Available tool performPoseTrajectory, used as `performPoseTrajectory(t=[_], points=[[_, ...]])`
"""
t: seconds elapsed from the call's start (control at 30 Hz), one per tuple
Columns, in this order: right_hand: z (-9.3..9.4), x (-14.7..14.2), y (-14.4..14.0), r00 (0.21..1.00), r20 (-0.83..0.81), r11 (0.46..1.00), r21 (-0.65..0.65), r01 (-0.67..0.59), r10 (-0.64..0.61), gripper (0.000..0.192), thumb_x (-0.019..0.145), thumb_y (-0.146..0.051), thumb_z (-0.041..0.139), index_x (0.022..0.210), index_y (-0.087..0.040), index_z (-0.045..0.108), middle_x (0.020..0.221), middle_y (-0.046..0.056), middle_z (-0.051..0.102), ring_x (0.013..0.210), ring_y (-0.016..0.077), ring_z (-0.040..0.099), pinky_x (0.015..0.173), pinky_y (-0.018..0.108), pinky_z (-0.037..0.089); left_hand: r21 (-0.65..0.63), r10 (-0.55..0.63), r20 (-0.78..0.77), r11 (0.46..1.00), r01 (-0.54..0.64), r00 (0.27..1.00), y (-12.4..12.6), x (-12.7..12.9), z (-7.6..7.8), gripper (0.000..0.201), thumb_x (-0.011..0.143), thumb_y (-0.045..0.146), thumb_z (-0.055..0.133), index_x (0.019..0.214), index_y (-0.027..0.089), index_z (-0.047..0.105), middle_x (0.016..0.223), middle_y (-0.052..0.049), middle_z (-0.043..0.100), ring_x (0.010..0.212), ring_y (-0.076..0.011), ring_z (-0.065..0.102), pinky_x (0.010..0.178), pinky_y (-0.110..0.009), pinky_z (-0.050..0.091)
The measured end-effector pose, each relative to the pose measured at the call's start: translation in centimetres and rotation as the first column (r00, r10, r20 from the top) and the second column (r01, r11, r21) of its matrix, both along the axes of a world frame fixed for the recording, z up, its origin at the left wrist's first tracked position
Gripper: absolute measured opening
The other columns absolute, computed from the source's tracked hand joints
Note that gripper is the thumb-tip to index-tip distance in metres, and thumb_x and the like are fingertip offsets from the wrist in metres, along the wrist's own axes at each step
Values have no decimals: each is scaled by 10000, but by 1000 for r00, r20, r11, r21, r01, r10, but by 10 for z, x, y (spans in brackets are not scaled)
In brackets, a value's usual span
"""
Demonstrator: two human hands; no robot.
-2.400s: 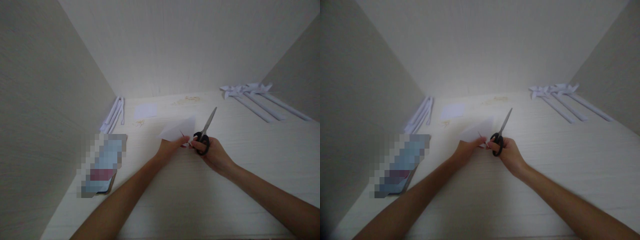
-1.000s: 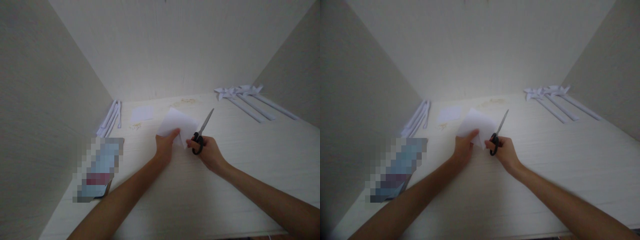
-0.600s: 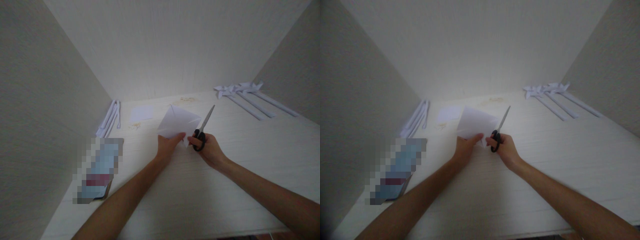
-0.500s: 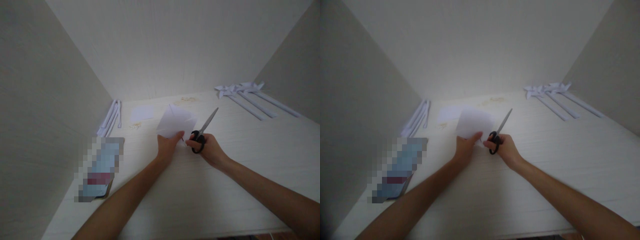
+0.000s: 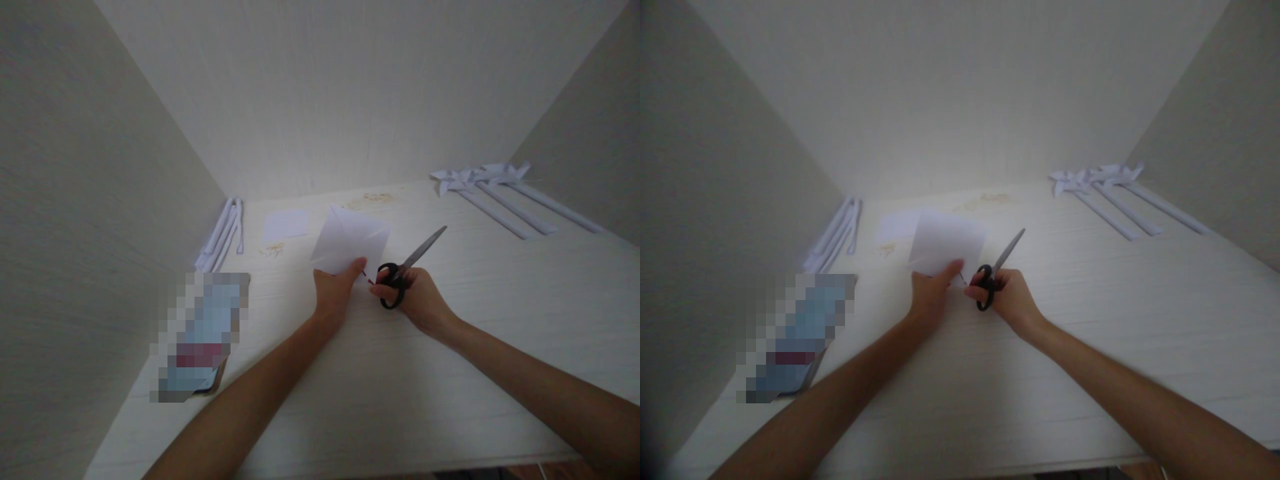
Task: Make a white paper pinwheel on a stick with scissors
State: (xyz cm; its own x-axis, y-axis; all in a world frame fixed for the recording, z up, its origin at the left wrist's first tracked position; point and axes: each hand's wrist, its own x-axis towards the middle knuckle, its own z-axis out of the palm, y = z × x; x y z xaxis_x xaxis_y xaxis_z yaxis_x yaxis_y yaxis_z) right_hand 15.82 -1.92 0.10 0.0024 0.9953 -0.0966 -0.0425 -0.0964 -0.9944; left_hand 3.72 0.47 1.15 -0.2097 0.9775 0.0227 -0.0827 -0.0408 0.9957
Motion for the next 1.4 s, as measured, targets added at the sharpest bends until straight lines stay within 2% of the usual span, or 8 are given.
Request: performPoseTrajectory(t=[0.37,0.73,0.97,1.27,1.4], points=[[0,-1,1,997,36,998,3,61,-61,223,489,-262,740,609,-142,595,521,-47,512,479,65,418,461,213,334,40,8,4,999,-8,1000,-1,1,1,253,546,221,695,779,136,642,809,-48,671,744,-152,616,692,-264,485],[-7,1,3,999,13,998,48,39,-39,213,542,-300,712,618,-146,586,553,-17,558,504,85,467,474,215,345,38,-20,23,999,19,1000,-2,2,1,237,540,223,702,748,128,640,791,-55,673,744,-167,621,678,-279,494],[-8,2,3,999,31,996,77,37,-40,215,571,-322,694,567,-144,573,525,-25,525,490,76,435,460,210,316,61,-43,18,997,42,999,-1,2,-1,182,541,215,698,694,141,633,810,-45,672,753,-152,615,693,-260,491],[-14,4,3,998,41,991,124,43,-49,220,611,-334,660,571,-144,557,506,-44,458,477,67,376,446,211,274,-40,-230,32,972,231,973,-4,3,0,140,559,211,670,660,130,614,595,-3,629,492,-110,570,440,-206,472],[-11,4,4,999,29,996,83,25,-28,209,600,-328,670,608,-147,566,536,-38,487,487,68,393,460,215,291,-18,-182,56,983,183,982,0,1,-5,145,566,226,669,657,135,604,588,4,617,477,-98,559,420,-193,466]])
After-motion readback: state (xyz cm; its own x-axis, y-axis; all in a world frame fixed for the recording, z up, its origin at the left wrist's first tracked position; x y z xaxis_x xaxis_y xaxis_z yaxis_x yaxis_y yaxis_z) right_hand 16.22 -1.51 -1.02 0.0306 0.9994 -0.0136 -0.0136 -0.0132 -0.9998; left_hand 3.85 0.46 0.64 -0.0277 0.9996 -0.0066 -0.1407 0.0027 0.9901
